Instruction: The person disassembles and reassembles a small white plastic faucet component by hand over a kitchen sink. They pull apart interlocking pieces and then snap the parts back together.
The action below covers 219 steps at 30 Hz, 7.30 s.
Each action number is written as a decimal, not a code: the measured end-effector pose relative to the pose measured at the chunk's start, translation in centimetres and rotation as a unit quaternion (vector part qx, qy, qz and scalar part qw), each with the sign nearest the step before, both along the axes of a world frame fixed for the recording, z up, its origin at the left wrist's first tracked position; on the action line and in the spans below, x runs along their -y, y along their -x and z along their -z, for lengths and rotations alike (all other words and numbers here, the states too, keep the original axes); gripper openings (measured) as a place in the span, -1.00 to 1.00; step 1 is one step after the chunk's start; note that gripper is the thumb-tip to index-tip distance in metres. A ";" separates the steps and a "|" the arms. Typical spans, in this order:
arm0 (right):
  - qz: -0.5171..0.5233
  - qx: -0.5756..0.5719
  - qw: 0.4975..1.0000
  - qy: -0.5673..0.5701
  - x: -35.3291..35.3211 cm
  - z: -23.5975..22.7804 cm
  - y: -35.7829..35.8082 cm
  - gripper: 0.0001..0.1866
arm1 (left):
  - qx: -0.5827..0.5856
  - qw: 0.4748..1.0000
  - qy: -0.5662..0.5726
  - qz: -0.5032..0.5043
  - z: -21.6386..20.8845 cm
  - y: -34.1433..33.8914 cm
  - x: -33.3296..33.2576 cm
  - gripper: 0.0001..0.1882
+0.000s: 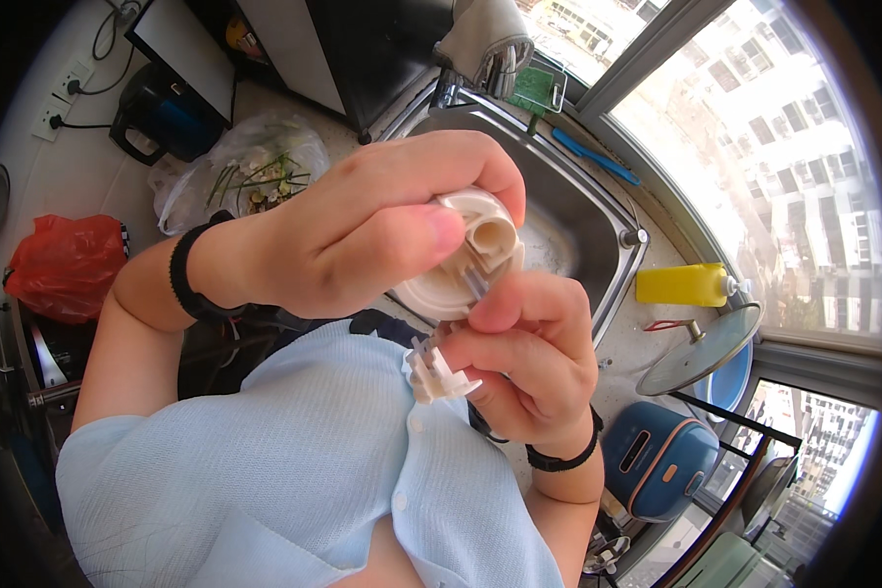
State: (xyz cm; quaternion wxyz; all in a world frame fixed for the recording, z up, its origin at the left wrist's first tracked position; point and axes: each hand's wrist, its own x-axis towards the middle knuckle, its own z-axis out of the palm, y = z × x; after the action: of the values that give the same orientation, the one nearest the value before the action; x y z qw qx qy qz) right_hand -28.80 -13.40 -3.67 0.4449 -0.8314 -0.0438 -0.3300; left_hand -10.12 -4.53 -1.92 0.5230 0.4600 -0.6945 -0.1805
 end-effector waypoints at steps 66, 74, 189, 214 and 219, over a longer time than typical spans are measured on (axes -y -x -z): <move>0.015 0.005 0.999 0.039 -0.2 -0.9 0.7 -0.89 | 0.019 1.000 -0.008 0.010 -0.5 0.2 -0.1 -0.66; 0.009 0.002 1.000 -0.026 -0.1 -0.4 1.0 -0.98 | 0.018 1.000 -0.011 0.007 -0.4 0.0 -0.2 -0.65; -0.050 -0.280 0.938 -0.196 4.0 -1.1 -4.1 -0.82 | -0.108 0.954 -0.281 -0.005 1.4 -2.4 -0.1 -0.69; 0.022 -0.304 0.952 0.034 2.3 -0.3 -5.1 -0.92 | 0.019 0.898 -0.438 -0.032 0.5 -3.0 0.9 -0.56; 0.040 -0.302 0.951 0.044 2.1 0.0 -5.0 -0.92 | -0.025 0.886 -0.461 -0.044 0.4 -2.4 1.1 -0.58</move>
State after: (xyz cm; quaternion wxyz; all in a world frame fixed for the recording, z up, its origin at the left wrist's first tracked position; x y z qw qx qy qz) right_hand -23.81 -15.46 -3.71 0.3871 -0.9119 0.1115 -0.0785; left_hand -7.73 -5.62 -2.32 0.2766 0.6748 -0.4988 -0.4683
